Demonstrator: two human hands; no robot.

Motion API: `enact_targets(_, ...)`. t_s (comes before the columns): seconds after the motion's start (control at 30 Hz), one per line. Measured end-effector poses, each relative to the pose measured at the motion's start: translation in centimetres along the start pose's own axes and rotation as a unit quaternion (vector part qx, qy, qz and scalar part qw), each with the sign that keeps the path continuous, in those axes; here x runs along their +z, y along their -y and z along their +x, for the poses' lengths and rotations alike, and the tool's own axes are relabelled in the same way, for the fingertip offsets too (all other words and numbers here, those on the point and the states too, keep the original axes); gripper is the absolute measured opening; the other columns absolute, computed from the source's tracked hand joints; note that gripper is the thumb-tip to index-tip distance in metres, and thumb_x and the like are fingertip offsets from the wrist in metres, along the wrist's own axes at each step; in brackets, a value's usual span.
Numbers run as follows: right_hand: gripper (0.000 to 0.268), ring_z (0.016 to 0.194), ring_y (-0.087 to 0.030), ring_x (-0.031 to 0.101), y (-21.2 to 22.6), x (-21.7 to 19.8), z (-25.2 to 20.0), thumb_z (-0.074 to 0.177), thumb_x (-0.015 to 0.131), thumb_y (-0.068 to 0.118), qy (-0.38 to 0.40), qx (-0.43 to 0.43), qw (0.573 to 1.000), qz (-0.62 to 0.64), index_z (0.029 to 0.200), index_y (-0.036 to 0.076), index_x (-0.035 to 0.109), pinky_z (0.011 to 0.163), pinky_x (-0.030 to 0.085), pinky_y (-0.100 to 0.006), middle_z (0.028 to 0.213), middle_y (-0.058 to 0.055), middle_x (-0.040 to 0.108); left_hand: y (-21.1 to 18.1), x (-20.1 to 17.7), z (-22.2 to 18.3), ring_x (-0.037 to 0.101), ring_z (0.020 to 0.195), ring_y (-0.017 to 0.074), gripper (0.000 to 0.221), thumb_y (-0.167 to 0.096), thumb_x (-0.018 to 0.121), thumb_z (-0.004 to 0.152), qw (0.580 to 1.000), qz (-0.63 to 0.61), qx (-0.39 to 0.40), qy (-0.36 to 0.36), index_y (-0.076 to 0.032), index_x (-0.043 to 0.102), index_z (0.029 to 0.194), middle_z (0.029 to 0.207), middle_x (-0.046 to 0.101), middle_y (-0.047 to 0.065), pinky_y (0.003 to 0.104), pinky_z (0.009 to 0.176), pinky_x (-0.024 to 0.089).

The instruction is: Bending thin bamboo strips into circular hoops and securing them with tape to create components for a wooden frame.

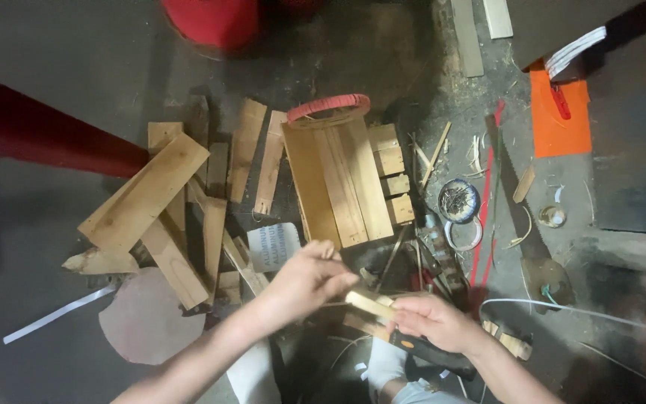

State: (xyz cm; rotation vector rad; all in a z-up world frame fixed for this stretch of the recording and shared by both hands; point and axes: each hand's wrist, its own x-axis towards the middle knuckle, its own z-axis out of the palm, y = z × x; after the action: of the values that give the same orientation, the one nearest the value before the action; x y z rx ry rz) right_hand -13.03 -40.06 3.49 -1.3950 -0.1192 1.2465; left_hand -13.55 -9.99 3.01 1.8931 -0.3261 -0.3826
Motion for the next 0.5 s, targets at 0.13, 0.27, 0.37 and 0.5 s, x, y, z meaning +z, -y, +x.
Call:
enact_targets(0.13,0.022,0.058,-0.010,0.044,0.0,0.5,0.0,0.101,0.054,0.002,0.014,0.002,1.000,-0.004,0.094,-0.004,0.074,0.053,0.037,-0.025,0.069,-0.002,0.054,-2.0,-1.0,-0.3,0.065,0.073,0.0143,0.030,-0.036,0.065,0.094,0.993,-0.031,0.012,0.112,-0.010,0.077,0.103,0.084,0.070,0.004,0.029,0.072,0.055)
enact_targets(0.27,0.021,0.059,-0.010,0.045,-0.2,1.4,-0.1,0.101,0.055,0.004,-0.004,0.020,1.000,-0.008,0.094,-0.002,0.074,0.055,0.038,-0.024,0.067,0.000,0.054,-2.4,0.3,-1.5,0.069,0.068,0.0247,0.017,-0.020,0.071,0.089,0.988,-0.062,0.102,0.099,-0.010,0.073,0.103,0.088,0.073,0.007,0.037,0.064,0.054)
enact_targets(0.37,0.021,0.057,-0.008,0.036,-1.3,1.8,-0.6,0.100,0.056,0.003,-0.018,0.040,0.998,0.051,0.093,-0.004,0.074,0.052,0.027,-0.024,0.065,0.002,0.049,-2.1,1.3,-2.3,0.066,0.069,0.0273,0.016,-0.021,0.065,0.095,0.989,-0.023,0.125,0.072,-0.006,0.067,0.100,0.086,0.070,0.009,0.039,0.065,0.053)
enact_targets(0.5,0.024,0.053,-0.008,0.035,-1.9,2.2,-1.1,0.100,0.056,0.008,-0.032,0.028,0.998,0.051,0.088,-0.002,0.075,0.049,0.025,-0.025,0.059,0.004,0.046,-3.9,1.5,-3.4,0.066,0.067,0.0214,0.017,-0.019,0.065,0.096,0.991,-0.104,0.079,0.034,-0.005,0.072,0.102,0.083,0.071,0.006,0.034,0.063,0.054)
